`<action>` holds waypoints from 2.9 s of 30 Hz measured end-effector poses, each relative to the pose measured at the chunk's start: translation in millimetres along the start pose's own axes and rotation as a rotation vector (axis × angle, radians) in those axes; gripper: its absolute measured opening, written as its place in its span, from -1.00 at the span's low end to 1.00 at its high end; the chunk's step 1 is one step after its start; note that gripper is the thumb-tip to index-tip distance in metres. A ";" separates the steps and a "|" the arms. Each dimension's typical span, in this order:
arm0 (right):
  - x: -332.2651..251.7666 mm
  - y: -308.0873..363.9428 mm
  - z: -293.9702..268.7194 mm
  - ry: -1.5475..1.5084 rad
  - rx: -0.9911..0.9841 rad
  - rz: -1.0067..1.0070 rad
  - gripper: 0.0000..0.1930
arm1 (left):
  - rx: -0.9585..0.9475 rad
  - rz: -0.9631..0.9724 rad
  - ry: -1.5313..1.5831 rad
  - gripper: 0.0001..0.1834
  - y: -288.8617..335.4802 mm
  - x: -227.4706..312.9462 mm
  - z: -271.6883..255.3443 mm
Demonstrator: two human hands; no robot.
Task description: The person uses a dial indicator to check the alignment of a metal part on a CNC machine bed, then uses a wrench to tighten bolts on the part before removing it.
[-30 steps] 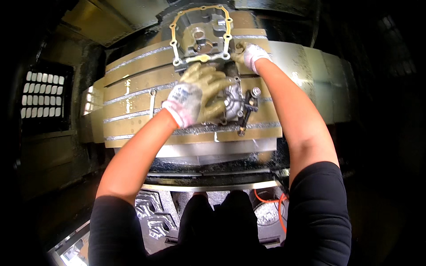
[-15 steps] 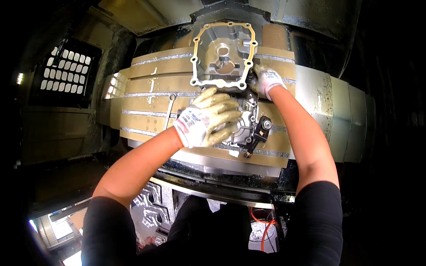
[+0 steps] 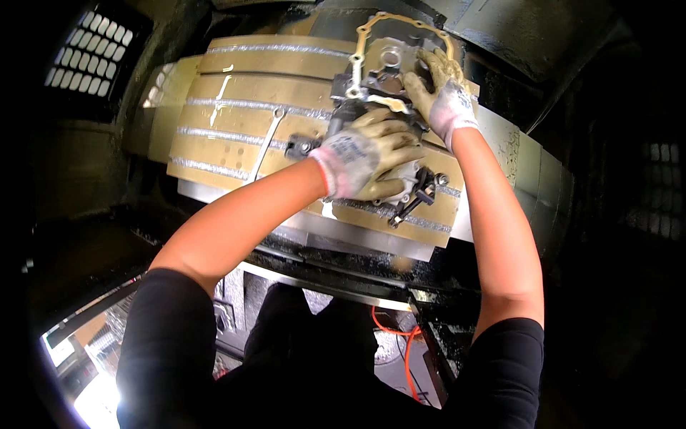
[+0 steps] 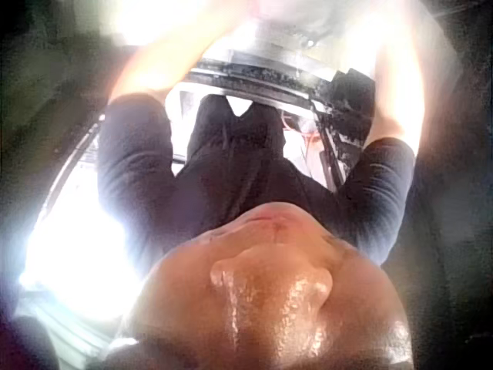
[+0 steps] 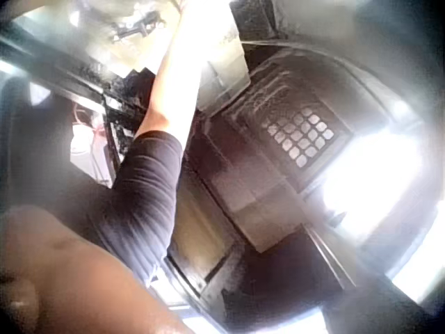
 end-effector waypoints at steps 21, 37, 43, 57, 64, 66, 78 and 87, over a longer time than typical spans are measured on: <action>-37.2 -9.6 31.9 0.225 -0.037 0.000 -0.64 | -0.324 -0.477 0.010 -0.20 37.4 -290.4 96.1; -19.8 -5.4 37.4 0.259 -0.021 0.021 -0.58 | 0.211 -0.545 0.165 -0.35 166.3 -252.2 50.3; -12.3 -12.4 41.5 0.295 -0.152 0.071 -0.43 | 0.076 -1.058 0.235 -0.46 383.7 -157.9 95.2; -25.5 144.1 126.4 -0.838 -0.460 1.007 -0.50 | -0.135 -1.970 1.188 -0.25 930.3 276.3 401.1; -78.3 137.0 5.1 -0.801 -0.158 0.799 -0.71 | 0.357 -1.640 1.233 -0.73 830.8 174.5 345.0; -118.9 169.9 -28.9 -0.716 -0.206 0.840 -0.74 | 0.284 -1.511 1.327 -0.64 781.5 143.5 303.4; -284.3 353.3 104.4 -1.764 -0.415 0.805 -0.55 | 0.145 -0.428 1.711 -0.49 455.7 40.7 50.9; -234.9 638.6 161.7 -1.323 -0.221 1.275 -0.52 | -0.272 -1.192 0.701 -0.51 458.7 34.6 124.4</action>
Point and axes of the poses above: each hand's wrist, its own y-axis away from the middle knuckle, its own z-axis out of the palm, x = y × z, the point moved 10 cm from there along -y, towards the middle knuckle, and after that the axes turned 12 degrees about -x, right-handed, at the moved point
